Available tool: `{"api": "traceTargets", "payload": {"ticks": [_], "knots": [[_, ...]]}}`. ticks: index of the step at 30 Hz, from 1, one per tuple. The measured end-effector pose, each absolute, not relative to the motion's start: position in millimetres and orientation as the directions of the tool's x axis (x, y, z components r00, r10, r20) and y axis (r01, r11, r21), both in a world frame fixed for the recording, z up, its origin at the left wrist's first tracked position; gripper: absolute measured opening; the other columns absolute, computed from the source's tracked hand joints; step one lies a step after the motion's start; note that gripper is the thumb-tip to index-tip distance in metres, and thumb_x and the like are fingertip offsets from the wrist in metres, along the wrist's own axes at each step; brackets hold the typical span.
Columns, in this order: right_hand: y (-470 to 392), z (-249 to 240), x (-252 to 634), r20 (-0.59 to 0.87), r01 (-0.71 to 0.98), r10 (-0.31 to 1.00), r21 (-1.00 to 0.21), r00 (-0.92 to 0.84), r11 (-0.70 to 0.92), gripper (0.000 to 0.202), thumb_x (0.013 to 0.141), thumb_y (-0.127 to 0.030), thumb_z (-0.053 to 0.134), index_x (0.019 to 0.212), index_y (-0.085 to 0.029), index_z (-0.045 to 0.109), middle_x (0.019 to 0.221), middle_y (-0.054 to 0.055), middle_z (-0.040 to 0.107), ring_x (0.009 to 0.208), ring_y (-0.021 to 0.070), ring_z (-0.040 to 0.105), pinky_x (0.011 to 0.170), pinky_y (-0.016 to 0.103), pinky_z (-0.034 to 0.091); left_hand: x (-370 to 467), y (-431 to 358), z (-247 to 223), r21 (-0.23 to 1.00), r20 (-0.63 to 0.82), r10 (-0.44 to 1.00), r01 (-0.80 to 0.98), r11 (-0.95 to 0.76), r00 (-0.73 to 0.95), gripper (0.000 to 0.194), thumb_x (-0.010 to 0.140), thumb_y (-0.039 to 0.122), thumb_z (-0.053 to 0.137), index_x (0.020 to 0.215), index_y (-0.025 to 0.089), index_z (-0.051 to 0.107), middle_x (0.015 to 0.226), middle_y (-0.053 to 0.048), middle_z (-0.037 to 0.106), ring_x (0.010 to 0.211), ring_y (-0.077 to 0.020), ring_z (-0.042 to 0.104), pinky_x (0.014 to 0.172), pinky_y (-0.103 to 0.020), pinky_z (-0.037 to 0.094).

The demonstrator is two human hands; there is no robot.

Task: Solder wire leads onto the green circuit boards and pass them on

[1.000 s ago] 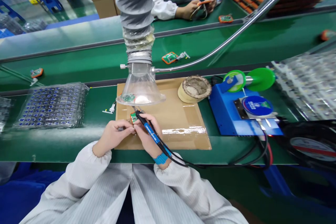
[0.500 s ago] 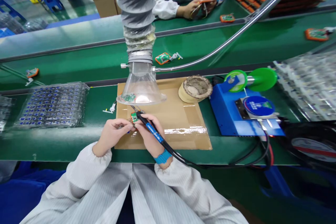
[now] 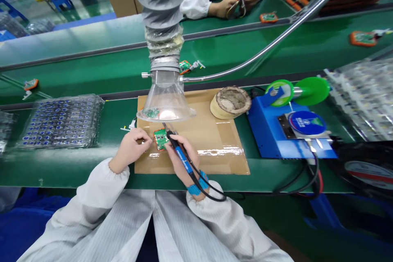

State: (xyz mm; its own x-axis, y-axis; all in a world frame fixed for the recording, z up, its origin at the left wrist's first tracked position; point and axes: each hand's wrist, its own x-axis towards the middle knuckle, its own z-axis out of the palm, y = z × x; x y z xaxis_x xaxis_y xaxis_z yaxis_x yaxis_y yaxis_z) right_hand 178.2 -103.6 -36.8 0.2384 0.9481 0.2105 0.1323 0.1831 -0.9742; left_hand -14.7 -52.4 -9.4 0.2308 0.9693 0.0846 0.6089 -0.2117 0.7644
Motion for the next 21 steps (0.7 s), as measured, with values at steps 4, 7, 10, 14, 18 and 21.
{"api": "traceTargets", "payload": {"ticks": [4,7,10,14,18,21], "knots": [[-109,-38,197,0.274,0.256,0.914,-0.946,0.299,0.199,0.021,0.09,-0.033,0.075,0.109,-0.025,0.074,0.107,0.007,0.079,0.099,0.0229,0.077,0.089,0.037,0.063,-18,-42,-16,0.716,0.011,0.959,0.667,-0.206,0.284,0.019,0.081,0.01,0.07,0.065,0.019,0.067,0.074,-0.001,0.067,0.079,-0.0176,0.059,0.081,-0.035,0.044],[-114,-40,204,0.28,0.281,0.912,-0.94,0.299,0.196,0.013,0.093,-0.033,0.07,0.102,-0.023,0.073,0.096,0.006,0.078,0.088,0.0224,0.077,0.078,0.035,0.064,-18,-41,-17,0.707,-0.008,0.954,0.677,-0.206,0.298,0.02,0.083,0.01,0.069,0.065,0.019,0.067,0.075,-0.001,0.066,0.079,-0.0175,0.058,0.082,-0.035,0.043],[-119,-41,205,0.293,0.289,0.922,-0.932,0.251,0.218,0.006,0.093,-0.028,0.069,0.097,-0.024,0.071,0.088,0.004,0.076,0.078,0.0198,0.076,0.07,0.032,0.062,-18,-41,-17,0.69,-0.001,0.952,0.689,-0.222,0.307,0.022,0.083,0.01,0.068,0.063,0.019,0.065,0.074,-0.001,0.066,0.079,-0.0175,0.057,0.082,-0.035,0.043],[-120,-41,203,0.313,0.342,0.934,-0.908,0.173,0.241,0.006,0.091,-0.025,0.07,0.097,-0.025,0.071,0.088,0.003,0.077,0.078,0.0199,0.075,0.07,0.031,0.061,-17,-41,-18,0.681,0.004,0.951,0.695,-0.23,0.31,0.023,0.082,0.011,0.069,0.062,0.019,0.063,0.074,0.0,0.066,0.079,-0.0177,0.057,0.081,-0.035,0.043],[-118,-40,202,0.339,0.412,0.929,-0.875,0.151,0.253,0.007,0.09,-0.025,0.071,0.097,-0.025,0.071,0.088,0.003,0.077,0.079,0.0199,0.075,0.072,0.032,0.06,-16,-41,-16,0.677,-0.024,0.952,0.705,-0.209,0.305,0.021,0.081,0.011,0.069,0.062,0.019,0.063,0.075,-0.001,0.066,0.08,-0.0183,0.057,0.08,-0.036,0.042],[-117,-36,200,0.367,0.438,0.92,-0.856,0.139,0.275,0.006,0.089,-0.024,0.07,0.095,-0.025,0.07,0.087,0.002,0.076,0.078,0.0187,0.074,0.072,0.03,0.059,-15,-39,-13,0.67,-0.051,0.952,0.717,-0.192,0.303,0.02,0.081,0.011,0.068,0.063,0.019,0.064,0.074,-0.001,0.066,0.081,-0.019,0.057,0.081,-0.036,0.043]]}}
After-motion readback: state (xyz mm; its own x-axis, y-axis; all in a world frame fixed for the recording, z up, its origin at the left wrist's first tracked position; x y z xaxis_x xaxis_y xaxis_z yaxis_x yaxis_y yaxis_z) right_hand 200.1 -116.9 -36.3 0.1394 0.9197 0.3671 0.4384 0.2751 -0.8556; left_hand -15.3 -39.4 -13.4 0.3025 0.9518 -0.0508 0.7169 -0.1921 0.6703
